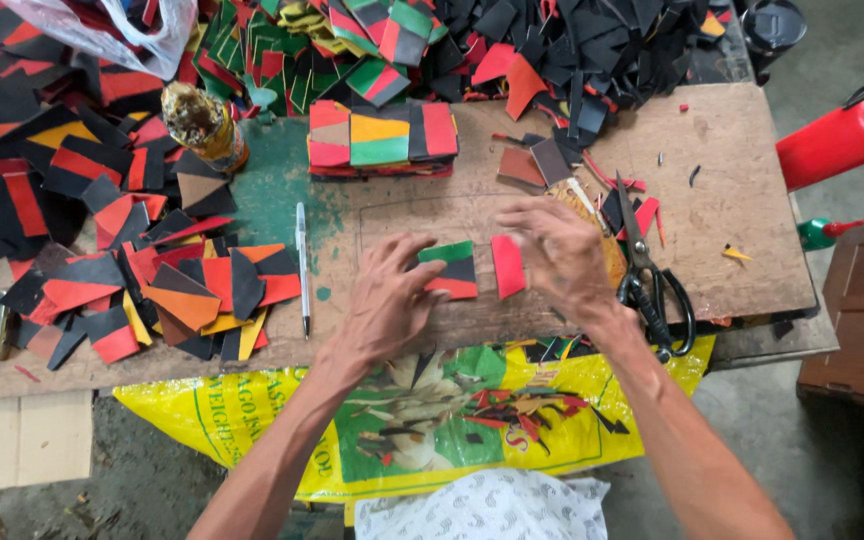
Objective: The person assembles small colored foam pieces into patterned shapes on a wooden workbench. They use a marker to trace outlines, then cut the pieces with scissors and arrange them into a repeating geometric design. The finished shapes are stacked on the table.
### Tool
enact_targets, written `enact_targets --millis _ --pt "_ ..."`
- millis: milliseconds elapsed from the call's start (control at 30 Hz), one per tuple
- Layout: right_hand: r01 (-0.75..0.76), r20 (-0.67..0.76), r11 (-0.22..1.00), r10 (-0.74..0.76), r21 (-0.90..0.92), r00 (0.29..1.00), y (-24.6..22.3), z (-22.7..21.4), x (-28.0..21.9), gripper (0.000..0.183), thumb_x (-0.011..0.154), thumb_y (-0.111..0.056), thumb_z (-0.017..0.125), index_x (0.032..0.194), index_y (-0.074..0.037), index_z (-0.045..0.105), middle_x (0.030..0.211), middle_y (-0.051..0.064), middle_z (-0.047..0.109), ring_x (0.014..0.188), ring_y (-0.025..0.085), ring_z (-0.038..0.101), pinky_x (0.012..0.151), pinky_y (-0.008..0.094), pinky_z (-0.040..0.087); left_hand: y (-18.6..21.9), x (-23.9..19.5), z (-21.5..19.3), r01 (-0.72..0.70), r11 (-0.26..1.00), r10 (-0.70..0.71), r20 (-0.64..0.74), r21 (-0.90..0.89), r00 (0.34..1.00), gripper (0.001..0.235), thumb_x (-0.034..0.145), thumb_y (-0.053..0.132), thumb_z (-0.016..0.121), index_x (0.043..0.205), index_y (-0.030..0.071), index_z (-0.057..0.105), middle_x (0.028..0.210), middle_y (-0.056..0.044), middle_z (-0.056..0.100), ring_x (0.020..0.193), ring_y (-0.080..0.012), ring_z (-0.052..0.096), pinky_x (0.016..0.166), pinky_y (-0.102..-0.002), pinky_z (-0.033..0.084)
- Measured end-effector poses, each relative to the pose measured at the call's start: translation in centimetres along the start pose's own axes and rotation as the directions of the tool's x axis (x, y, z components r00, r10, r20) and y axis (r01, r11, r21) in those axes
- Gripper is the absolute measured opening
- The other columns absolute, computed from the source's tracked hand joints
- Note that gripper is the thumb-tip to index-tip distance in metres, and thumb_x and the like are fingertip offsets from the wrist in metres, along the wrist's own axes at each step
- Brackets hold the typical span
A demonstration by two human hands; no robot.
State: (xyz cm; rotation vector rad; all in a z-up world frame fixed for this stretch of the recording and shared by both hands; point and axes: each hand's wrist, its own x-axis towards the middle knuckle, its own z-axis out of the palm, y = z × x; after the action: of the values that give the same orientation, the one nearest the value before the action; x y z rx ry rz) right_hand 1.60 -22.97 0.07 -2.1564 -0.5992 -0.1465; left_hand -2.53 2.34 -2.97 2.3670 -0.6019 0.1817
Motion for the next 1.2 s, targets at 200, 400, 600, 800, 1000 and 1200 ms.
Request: enact_targets --millis 200,400,600,800,1000,1200 --pt "0.080 0.068 0.987 -0.071 -0.137 0.995 0.5 -0.2 -3.5 0.029 0.080 0.002 0.072 0.108 -0.003 0.074 0.117 0.013 0.070 0.112 0.032 0.064 0.100 0.042 0.050 0.3 1.4 1.9 -0.059 0.996 0.053 0.082 0.071 0.995 0.038 0.077 0.017 0.080 0.113 0.010 0.074 0.137 -0.013 0.062 0.132 -0.0370 0.049 0.110 -0.051 0.037" --pt "0.063 0.062 0.980 -0.052 -0.189 0.997 0.7 1.3 -4.5 0.030 0.081 0.001 0.072 0.111 -0.002 0.071 0.122 0.015 0.066 0.115 0.036 0.060 0.101 0.043 0.049 0.4 1.6 1.9 -0.058 0.994 0.046 0.123 0.097 0.991 0.043 0.073 0.022 0.081 0.113 0.009 0.073 0.135 -0.011 0.062 0.134 -0.0366 0.047 0.109 -0.054 0.031" --pt "0.060 0.019 0.988 -0.058 -0.144 0.998 -0.2 0.1 -4.1 0.025 0.087 -0.001 0.068 0.112 0.000 0.071 0.119 0.017 0.069 0.113 0.035 0.065 0.098 0.042 0.051 1.4 1.0 -1.2 -0.038 0.995 0.045 -0.082 0.090 0.996 0.040 0.071 0.020 0.083 0.107 0.007 0.072 0.134 -0.016 0.062 0.131 -0.0390 0.050 0.106 -0.053 0.035" --pt "-0.431 -0.343 0.664 0.713 0.611 0.611 0.0 -0.2 -9.7 0.013 0.098 -0.007 0.067 0.109 -0.003 0.073 0.086 0.011 0.068 0.061 0.017 0.051 0.056 0.034 0.048 1.2 -8.9 -4.7 0.618 0.735 -0.678 -0.339 -0.280 0.652 0.019 0.097 0.014 0.072 0.098 -0.005 0.076 0.086 -0.019 0.070 0.080 -0.0277 0.063 0.073 -0.035 0.051" --pt "-0.389 -0.481 0.904 0.265 -0.178 0.836 1.5 -0.5 -9.2 0.020 0.098 -0.012 0.074 0.085 -0.001 0.063 0.071 0.011 0.062 0.058 0.023 0.057 0.059 0.035 0.045 1.5 -12.1 -0.2 0.501 0.808 -0.586 -0.506 -0.310 0.632 0.017 0.097 0.016 0.070 0.101 0.000 0.072 0.078 -0.011 0.069 0.068 -0.0169 0.065 0.065 -0.028 0.051" --pt "-0.238 -0.250 0.825 0.121 -0.513 0.961 3.0 -2.9 -3.6 0.060 0.073 -0.018 0.079 0.128 -0.003 0.059 0.116 0.019 0.061 0.111 0.039 0.053 0.097 0.051 0.040 2.0 -9.2 -0.3 0.351 0.905 -0.426 -0.547 -0.241 0.721 0.016 0.095 0.009 0.071 0.107 -0.001 0.070 0.085 -0.011 0.070 0.072 -0.0158 0.067 0.067 -0.028 0.052"
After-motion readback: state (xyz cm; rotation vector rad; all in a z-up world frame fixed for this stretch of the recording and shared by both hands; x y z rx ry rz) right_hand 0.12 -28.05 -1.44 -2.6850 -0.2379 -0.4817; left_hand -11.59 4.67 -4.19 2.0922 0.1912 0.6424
